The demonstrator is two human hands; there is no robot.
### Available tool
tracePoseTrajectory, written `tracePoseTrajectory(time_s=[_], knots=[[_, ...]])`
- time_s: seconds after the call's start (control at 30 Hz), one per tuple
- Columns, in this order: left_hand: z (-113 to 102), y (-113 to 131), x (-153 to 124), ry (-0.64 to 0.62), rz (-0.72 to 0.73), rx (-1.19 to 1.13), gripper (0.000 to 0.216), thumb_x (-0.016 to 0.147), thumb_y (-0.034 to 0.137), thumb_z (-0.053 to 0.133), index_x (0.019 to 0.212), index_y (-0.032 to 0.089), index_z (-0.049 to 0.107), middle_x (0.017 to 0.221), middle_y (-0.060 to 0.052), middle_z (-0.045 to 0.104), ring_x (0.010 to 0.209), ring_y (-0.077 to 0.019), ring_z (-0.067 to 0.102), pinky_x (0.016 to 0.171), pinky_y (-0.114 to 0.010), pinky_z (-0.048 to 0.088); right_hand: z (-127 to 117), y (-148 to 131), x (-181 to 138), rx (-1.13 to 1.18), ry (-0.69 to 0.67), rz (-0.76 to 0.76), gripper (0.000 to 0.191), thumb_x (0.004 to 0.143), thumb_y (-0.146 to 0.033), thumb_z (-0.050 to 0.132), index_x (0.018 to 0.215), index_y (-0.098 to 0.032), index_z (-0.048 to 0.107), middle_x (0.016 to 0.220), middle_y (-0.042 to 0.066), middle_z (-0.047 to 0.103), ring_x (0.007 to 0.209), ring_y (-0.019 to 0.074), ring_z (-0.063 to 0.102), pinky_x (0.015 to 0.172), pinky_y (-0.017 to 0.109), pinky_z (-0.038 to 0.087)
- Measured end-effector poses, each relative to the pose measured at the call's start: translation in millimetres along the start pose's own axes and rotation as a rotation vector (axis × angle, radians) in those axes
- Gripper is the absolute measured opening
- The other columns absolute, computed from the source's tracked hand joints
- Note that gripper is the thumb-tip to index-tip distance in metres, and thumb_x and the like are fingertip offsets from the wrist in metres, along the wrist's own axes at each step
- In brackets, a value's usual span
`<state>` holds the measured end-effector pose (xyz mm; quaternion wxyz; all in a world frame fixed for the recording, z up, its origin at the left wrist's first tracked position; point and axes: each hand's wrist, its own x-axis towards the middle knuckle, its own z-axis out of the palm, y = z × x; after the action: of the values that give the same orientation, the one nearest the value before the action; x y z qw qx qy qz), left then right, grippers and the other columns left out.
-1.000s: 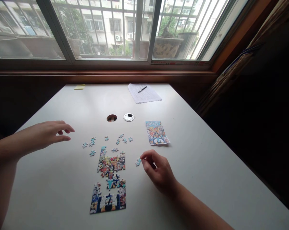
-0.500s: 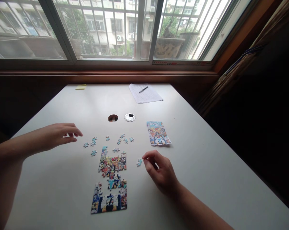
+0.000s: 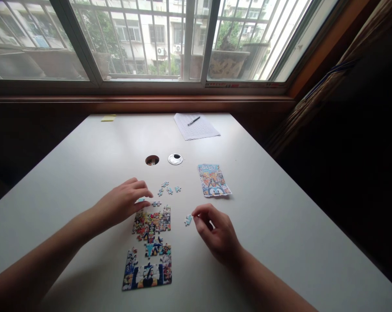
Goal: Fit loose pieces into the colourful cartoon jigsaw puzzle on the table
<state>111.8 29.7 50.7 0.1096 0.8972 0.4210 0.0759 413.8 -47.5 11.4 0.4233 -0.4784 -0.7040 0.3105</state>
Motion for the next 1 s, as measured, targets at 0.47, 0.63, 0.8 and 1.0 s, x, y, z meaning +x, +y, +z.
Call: tracePoseTrajectory(time_s=[0.47, 0.63, 0.8, 1.0], knots=[[24.7, 16.4, 5.6, 0.065, -0.075, -0.114, 0.009, 0.094, 0.019, 0.059, 0.094, 0.021, 0.068, 0.101, -0.004, 0.065, 0.099, -0.0243, 0.053, 0.085, -0.040, 0.048, 0.9, -0.9, -0.9, 0.019, -0.011, -0.006, 0.009, 0.097, -0.026, 0.053, 0.097, -0.021, 0.060, 0.072, 0.000, 0.058, 0.065, 0.0152, 0.056, 0.059, 0.027, 0.044], [25.7, 19.6, 6.3, 0.075, -0.070, -0.128, 0.006, 0.091, 0.014, 0.062, 0.094, 0.019, 0.064, 0.102, -0.004, 0.065, 0.101, -0.0248, 0.053, 0.087, -0.040, 0.047, 0.9, 0.3, -0.7, 0.019, -0.012, -0.010, 0.007, 0.096, -0.026, 0.054, 0.097, -0.021, 0.060, 0.073, 0.000, 0.060, 0.065, 0.0147, 0.056, 0.059, 0.027, 0.043], [26.1, 19.8, 6.2, 0.099, -0.062, -0.183, 0.008, 0.092, 0.011, 0.060, 0.090, 0.019, 0.060, 0.095, -0.003, 0.067, 0.096, -0.0225, 0.055, 0.082, -0.037, 0.047, 0.9, 0.0, -0.7, 0.025, -0.014, -0.009, 0.007, 0.096, -0.025, 0.054, 0.097, -0.022, 0.060, 0.074, 0.000, 0.060, 0.065, 0.0147, 0.056, 0.059, 0.027, 0.043], [24.9, 20.5, 7.4, 0.087, -0.110, -0.337, 0.009, 0.091, 0.012, 0.062, 0.091, 0.021, 0.064, 0.091, -0.001, 0.068, 0.092, -0.0208, 0.058, 0.080, -0.035, 0.047, 1.8, -1.9, 1.4, 0.032, -0.024, -0.013, 0.008, 0.096, -0.025, 0.053, 0.097, -0.021, 0.060, 0.072, 0.000, 0.058, 0.063, 0.0142, 0.054, 0.057, 0.026, 0.041]])
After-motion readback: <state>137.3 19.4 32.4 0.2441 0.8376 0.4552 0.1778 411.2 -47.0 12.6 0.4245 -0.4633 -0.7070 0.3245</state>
